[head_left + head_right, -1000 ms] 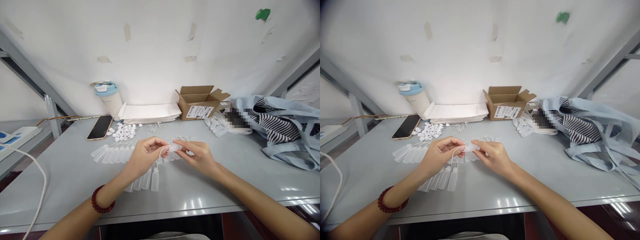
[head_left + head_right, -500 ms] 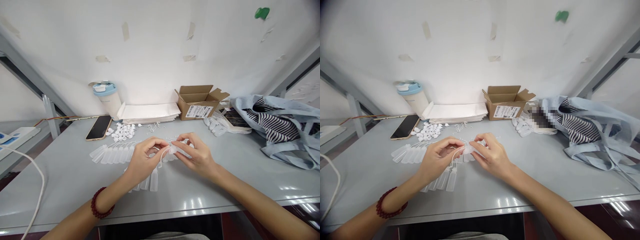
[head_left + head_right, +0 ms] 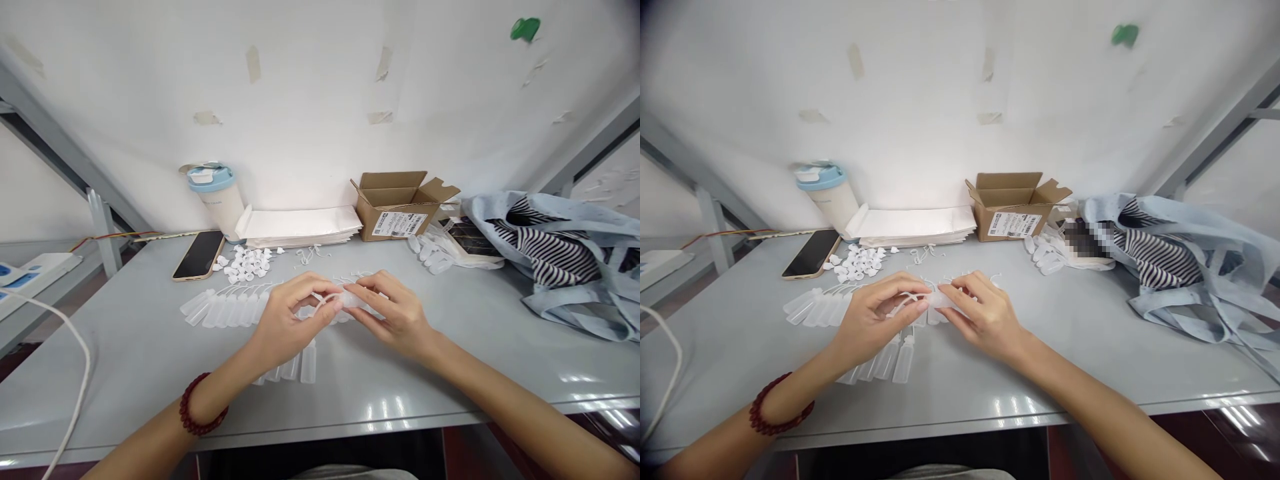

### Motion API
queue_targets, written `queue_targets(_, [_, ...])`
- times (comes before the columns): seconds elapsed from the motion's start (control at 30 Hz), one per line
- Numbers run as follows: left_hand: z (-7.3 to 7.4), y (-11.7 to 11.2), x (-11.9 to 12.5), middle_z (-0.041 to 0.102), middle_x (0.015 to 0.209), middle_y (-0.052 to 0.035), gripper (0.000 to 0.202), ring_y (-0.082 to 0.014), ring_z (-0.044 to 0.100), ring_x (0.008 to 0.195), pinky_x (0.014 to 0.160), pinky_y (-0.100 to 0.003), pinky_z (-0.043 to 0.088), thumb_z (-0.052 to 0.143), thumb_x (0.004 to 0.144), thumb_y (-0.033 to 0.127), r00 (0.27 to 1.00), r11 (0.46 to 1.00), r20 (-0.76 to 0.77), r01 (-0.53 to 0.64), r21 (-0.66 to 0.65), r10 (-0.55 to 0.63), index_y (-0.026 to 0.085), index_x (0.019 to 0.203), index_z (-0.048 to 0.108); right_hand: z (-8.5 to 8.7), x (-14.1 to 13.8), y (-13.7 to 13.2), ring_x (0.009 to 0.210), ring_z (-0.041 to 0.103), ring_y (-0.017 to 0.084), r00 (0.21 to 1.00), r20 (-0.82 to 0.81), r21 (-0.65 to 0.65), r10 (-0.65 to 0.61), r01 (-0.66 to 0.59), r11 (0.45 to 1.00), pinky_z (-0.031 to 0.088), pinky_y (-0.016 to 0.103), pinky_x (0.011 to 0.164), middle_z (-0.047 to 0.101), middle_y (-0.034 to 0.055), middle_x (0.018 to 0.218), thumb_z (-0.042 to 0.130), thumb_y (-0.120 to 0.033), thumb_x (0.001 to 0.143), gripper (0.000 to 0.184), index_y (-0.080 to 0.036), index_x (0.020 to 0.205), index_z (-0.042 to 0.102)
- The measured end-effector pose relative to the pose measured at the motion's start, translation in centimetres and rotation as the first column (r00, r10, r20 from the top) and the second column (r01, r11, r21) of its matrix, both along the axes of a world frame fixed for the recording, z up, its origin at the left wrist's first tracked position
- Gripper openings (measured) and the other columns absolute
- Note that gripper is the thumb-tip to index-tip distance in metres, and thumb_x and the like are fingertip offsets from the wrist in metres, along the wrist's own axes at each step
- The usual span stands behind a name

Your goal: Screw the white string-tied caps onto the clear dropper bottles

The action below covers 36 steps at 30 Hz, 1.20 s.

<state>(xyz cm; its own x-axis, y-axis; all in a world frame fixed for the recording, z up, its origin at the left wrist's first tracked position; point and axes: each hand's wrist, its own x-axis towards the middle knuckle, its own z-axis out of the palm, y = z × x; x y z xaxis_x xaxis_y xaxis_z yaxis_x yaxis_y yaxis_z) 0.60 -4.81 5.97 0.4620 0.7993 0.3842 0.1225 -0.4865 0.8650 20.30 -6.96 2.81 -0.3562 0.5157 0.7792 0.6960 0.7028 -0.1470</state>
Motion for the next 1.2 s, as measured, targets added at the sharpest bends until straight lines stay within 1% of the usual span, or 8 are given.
queue_targets(0.1, [-0.1,0.2,0.1,0.067,0.083,-0.0039,0.009,-0.0166,0.060,0.077,0.063,-0.025,0.051,0.064,0.081,0.024,0.999,0.999,-0.004,-0.039,-0.016,0.038,0.021,0.086,0.071,0.0,-0.2,-0.2,0.067,0.057,0.018,0.999,-0.043,-0.028,0.024,-0.025,0.999,0.049,0.031,0.058,0.065,0.0087,0.081,0.060,-0.021,0.087,0.023,-0.019,0.109,0.064])
queue_targets(0.23, [-0.5,0.6,0.0,0.067,0.086,-0.0037,0.011,-0.0170,0.060,0.080,0.067,-0.026,0.051,0.067,0.080,0.027,1.000,0.992,0.019,-0.011,-0.127,0.013,0.022,0.088,0.072,0.2,-0.6,-0.6,0.066,0.058,0.017,0.989,-0.131,-0.103,0.074,-0.088,0.991,0.050,0.030,0.058,0.065,0.0073,0.079,0.062,-0.024,0.087,0.020,-0.019,0.105,0.065])
queue_targets(0.43, [-0.6,0.9,-0.1,0.067,0.082,-0.0035,0.012,-0.0182,0.061,0.078,0.066,-0.026,0.051,0.071,0.075,0.029,0.999,0.962,0.000,0.035,-0.269,-0.036,0.022,0.084,0.074,0.3,-1.1,-1.2,0.049,0.047,0.012,0.979,-0.193,-0.217,0.070,-0.112,0.970,0.041,0.025,0.046,0.055,-0.0010,0.058,0.061,-0.031,0.088,0.017,-0.018,0.097,0.067])
queue_targets(0.6, [-0.3,1.0,-0.2,0.069,0.088,-0.0036,0.013,-0.0190,0.062,0.082,0.069,-0.027,0.052,0.069,0.078,0.031,0.996,0.942,-0.001,0.089,-0.323,-0.094,0.023,0.087,0.074,-0.1,-1.5,-1.5,0.051,0.053,0.011,0.959,-0.278,-0.306,0.054,-0.141,0.941,0.046,0.022,0.046,0.065,0.0007,0.069,0.062,-0.034,0.087,0.023,-0.020,0.105,0.062])
queue_targets(0.87, [-0.3,1.0,-0.2,0.071,0.087,-0.0023,0.023,-0.0178,0.066,0.085,0.073,-0.026,0.055,0.074,0.074,0.026,0.993,0.916,0.100,0.100,-0.387,-0.066,0.024,0.097,0.073,0.7,-1.7,-2.1,0.059,0.065,0.013,0.911,-0.402,-0.510,0.091,-0.305,0.804,0.054,0.024,0.056,0.069,-0.0016,0.070,0.051,-0.021,0.092,0.034,-0.024,0.125,0.045])
queue_targets(1.07, [-0.3,1.1,-0.2,0.072,0.092,-0.0046,0.016,-0.0195,0.067,0.090,0.078,-0.028,0.056,0.072,0.075,0.025,0.988,0.896,0.124,0.140,-0.422,-0.096,0.019,0.091,0.071,0.3,-1.9,-2.1,0.060,0.066,0.013,0.886,-0.450,-0.452,0.111,-0.333,0.828,0.055,0.024,0.056,0.070,0.0002,0.073,0.053,-0.017,0.089,0.035,-0.022,0.123,0.049])
queue_targets(1.13, [-0.3,1.1,-0.2,0.072,0.091,-0.0044,0.014,-0.0192,0.068,0.087,0.077,-0.028,0.056,0.071,0.077,0.026,0.994,0.918,0.078,0.096,-0.386,-0.071,0.019,0.089,0.071,0.3,-1.9,-2.0,0.060,0.067,0.014,0.869,-0.489,-0.483,0.077,-0.343,0.805,0.055,0.024,0.054,0.071,0.0015,0.073,0.054,-0.018,0.088,0.032,-0.020,0.120,0.053])
queue_targets(1.2, [-0.4,0.9,-0.3,0.072,0.090,-0.0041,0.011,-0.0187,0.067,0.086,0.077,-0.029,0.056,0.068,0.079,0.025,1.000,0.963,0.009,0.030,-0.269,-0.029,0.019,0.088,0.071,0.4,-1.8,-1.9,0.059,0.066,0.014,0.852,-0.523,-0.546,0.013,-0.347,0.762,0.054,0.025,0.053,0.072,0.0026,0.073,0.056,-0.022,0.087,0.028,-0.018,0.116,0.056])
